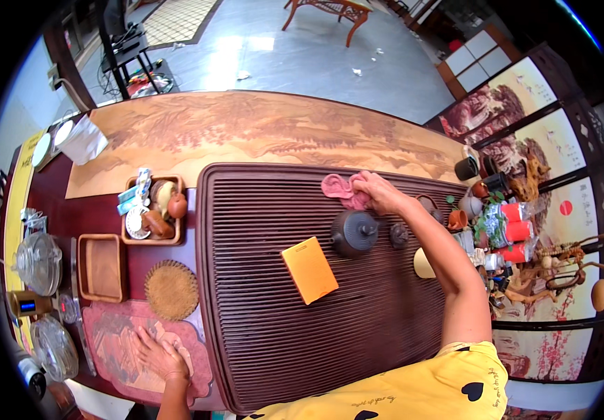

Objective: The person wipes a large wooden root sculpture and then wipes down the surface of a wooden tea tray with a pink cloth.

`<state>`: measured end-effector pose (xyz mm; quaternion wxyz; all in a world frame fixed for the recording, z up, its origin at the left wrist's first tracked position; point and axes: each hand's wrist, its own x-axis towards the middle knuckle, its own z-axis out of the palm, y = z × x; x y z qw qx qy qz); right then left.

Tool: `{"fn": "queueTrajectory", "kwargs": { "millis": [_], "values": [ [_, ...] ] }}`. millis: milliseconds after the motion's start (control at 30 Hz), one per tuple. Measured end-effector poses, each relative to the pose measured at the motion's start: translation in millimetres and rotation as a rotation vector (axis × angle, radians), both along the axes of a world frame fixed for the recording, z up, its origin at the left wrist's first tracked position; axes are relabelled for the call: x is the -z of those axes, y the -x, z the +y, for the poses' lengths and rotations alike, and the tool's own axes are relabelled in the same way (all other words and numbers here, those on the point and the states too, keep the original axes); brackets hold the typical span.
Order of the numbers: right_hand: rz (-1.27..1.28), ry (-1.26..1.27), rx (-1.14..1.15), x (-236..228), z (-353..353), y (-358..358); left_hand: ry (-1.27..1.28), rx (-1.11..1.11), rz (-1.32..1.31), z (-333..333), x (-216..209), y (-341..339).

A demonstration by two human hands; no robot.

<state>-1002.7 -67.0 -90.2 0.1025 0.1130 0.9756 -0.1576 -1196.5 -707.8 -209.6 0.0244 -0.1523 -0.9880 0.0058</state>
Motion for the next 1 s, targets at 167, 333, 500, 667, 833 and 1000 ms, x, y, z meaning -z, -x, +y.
{"fn": "queueTrajectory", "kwargs": {
  "millis": [167,333,500,667,833,1000],
  "values": [
    [-0.038,0.065,-0.164,-11.4,-67.1,105.8,-0.032,-0.04,-0.051,2.4,-4.2,-2.1],
    [0.113,0.052,-0.304,12.0,-136.6,198.5,-0.036,-0.03,-0.036,6.3,-10.7,-1.3],
    [0.214,0.037,-0.224,9.4,-194.1,241.3,-0.051,-0.045,-0.06,3.0,-3.2,-1.7],
    [0.164,0.181,-0.388,16.5,-134.9,198.6,-0.016,-0.046,-0.042,4.9,-5.6,-2.3],
    [-0.194,0.262,-0.112,-13.5,-52.9,96.3,-0.029,0.008,0.03,4.5,2.4,0.9],
    [-0.104,0.13,0.047,-15.4,1.7,2.8,-0.034,-0.002,0.021,1.6,-3.2,-0.4]
  ]
}}
